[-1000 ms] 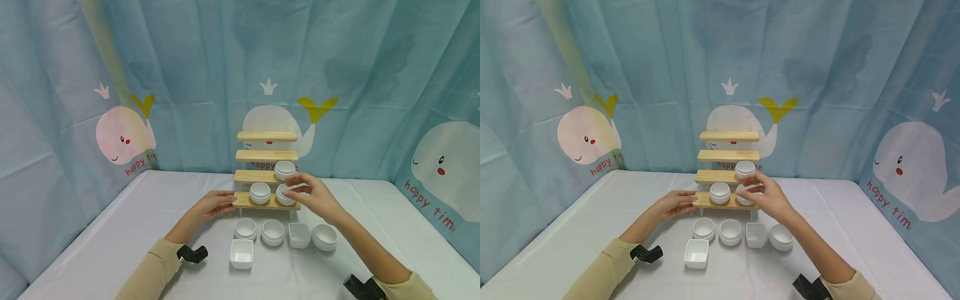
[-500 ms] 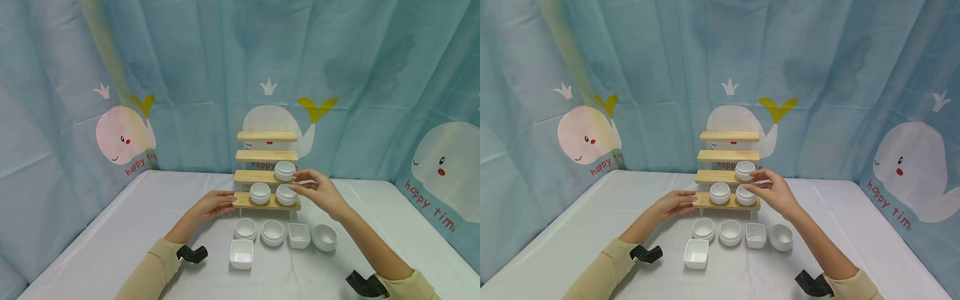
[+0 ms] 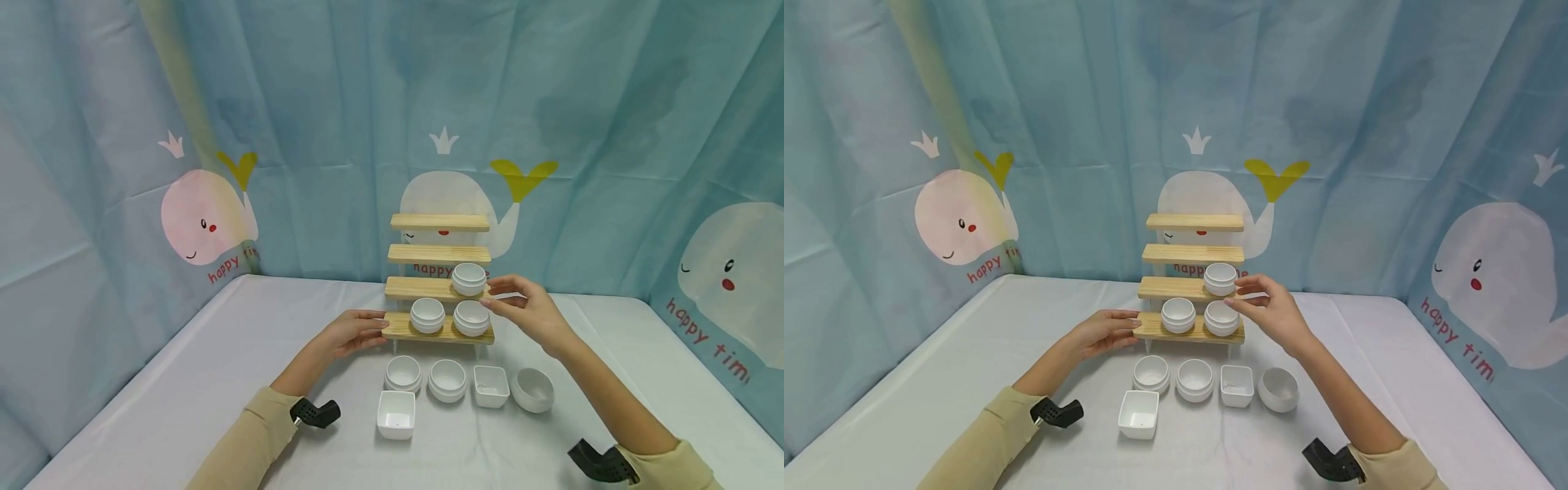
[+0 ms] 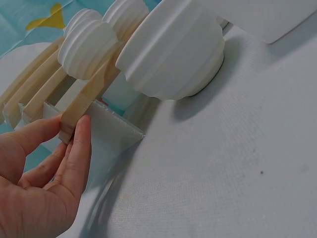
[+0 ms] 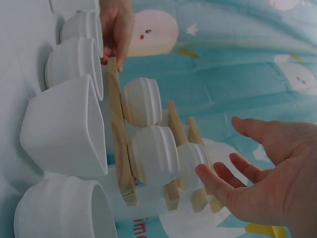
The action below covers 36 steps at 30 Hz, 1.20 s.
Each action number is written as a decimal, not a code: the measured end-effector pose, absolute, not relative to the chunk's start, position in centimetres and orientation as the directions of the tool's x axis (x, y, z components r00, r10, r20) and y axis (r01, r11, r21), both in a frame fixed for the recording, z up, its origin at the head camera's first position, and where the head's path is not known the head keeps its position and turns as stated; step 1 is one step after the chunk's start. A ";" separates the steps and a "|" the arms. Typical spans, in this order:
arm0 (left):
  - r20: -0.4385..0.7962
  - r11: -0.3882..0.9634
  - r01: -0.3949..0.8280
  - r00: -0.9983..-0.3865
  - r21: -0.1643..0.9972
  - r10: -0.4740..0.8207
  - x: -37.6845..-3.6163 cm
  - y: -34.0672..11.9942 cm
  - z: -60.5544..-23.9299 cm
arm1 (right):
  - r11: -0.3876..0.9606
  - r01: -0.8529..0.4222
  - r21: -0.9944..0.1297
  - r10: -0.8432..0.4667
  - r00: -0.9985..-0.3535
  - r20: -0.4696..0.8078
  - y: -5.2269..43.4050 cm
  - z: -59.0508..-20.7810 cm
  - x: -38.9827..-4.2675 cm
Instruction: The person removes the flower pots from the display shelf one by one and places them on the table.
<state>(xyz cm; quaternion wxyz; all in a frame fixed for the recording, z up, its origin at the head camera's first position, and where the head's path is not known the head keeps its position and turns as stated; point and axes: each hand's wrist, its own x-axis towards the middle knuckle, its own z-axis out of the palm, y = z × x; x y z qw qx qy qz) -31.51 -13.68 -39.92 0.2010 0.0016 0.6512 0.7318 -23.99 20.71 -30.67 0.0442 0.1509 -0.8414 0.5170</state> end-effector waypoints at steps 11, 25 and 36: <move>-0.267 -0.069 -0.298 -0.919 0.952 0.289 -31.5 -13.6 -39.8 | 0.446 -0.256 -0.858 -0.179 -0.964 0.195 21.0 -31.0 -24.8; -0.260 -0.068 -0.291 -0.921 0.954 0.289 -31.5 -13.6 -39.8 | 0.473 -0.249 -0.845 -0.172 -0.967 0.188 21.2 -30.8 -26.6; -0.259 -0.062 -0.287 -0.923 0.956 0.284 -31.5 -13.6 -39.8 | 0.476 -0.245 -0.844 -0.195 -0.966 0.170 21.1 -30.2 -27.7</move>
